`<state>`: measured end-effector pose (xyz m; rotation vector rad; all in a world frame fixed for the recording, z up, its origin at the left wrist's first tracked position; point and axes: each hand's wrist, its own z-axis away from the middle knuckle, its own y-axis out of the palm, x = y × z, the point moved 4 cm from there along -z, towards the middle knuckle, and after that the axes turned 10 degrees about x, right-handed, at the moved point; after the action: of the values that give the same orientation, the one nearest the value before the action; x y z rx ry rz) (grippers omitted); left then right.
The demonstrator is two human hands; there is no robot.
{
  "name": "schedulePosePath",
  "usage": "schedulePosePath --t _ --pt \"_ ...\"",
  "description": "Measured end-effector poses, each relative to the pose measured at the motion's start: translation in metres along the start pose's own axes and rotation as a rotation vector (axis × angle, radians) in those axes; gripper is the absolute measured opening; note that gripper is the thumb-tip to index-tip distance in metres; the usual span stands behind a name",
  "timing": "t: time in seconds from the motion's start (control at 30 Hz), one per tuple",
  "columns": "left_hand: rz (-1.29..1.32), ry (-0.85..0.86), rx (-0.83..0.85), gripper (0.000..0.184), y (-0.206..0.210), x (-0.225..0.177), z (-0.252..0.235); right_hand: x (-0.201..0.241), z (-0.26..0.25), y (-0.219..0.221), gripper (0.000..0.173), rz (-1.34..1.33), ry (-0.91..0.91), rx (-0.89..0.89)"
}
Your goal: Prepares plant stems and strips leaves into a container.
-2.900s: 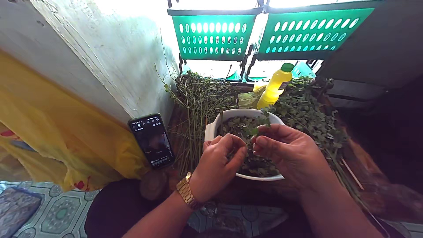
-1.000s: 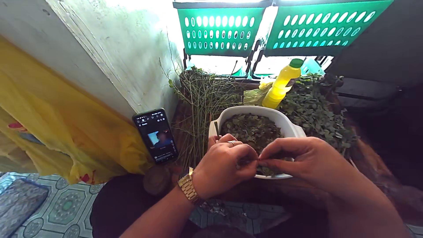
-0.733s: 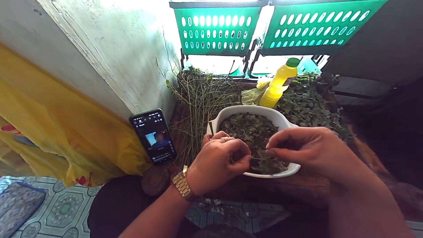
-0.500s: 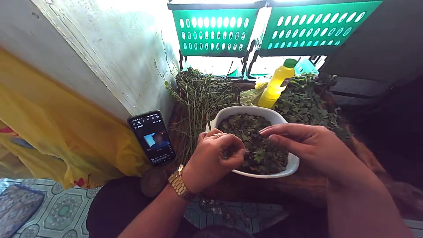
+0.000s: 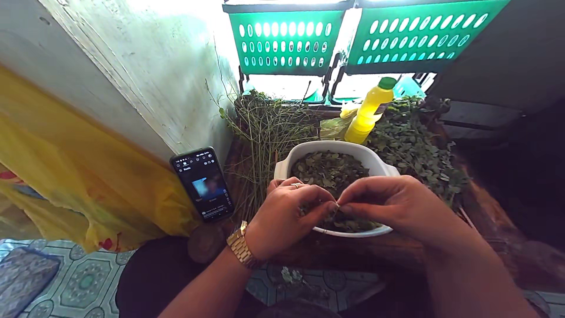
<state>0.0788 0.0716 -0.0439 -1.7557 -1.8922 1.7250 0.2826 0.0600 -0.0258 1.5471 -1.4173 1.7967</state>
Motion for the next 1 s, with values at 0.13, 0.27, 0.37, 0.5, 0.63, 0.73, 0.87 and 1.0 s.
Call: schedulePosePath --t 0.13,0.27,0.37,0.5,0.63,0.73,0.87,1.0 --pt "0.006 -0.036 0.016 0.013 -0.002 0.002 0.000 -0.002 0.001 -0.005 0.011 -0.011 -0.002 -0.030" --pt "-0.015 -0.031 0.038 0.020 0.003 -0.002 -0.001 -0.001 0.001 -0.004 0.011 -0.007 -0.026 -0.049" --pt "-0.038 -0.043 0.037 0.024 0.013 -0.005 -0.001 0.002 0.000 0.002 0.011 -0.015 -0.018 -0.036" --pt "0.046 -0.094 0.016 0.012 0.015 -0.005 0.000 0.003 0.000 0.003 0.012 0.009 -0.020 -0.033" --pt "0.078 -0.068 0.008 0.011 0.009 -0.005 0.000 0.002 0.001 -0.001 0.011 0.026 -0.029 -0.040" --pt "0.038 -0.054 0.017 0.010 0.006 -0.005 0.000 0.002 0.002 -0.003 0.011 0.026 -0.019 -0.026" --pt "0.036 -0.090 0.035 0.010 -0.002 0.000 0.001 0.002 0.004 -0.013 0.012 0.042 -0.020 -0.061" --pt "0.103 -0.154 0.004 0.011 -0.012 0.005 0.001 -0.004 0.007 -0.025 0.013 0.087 0.056 -0.156"
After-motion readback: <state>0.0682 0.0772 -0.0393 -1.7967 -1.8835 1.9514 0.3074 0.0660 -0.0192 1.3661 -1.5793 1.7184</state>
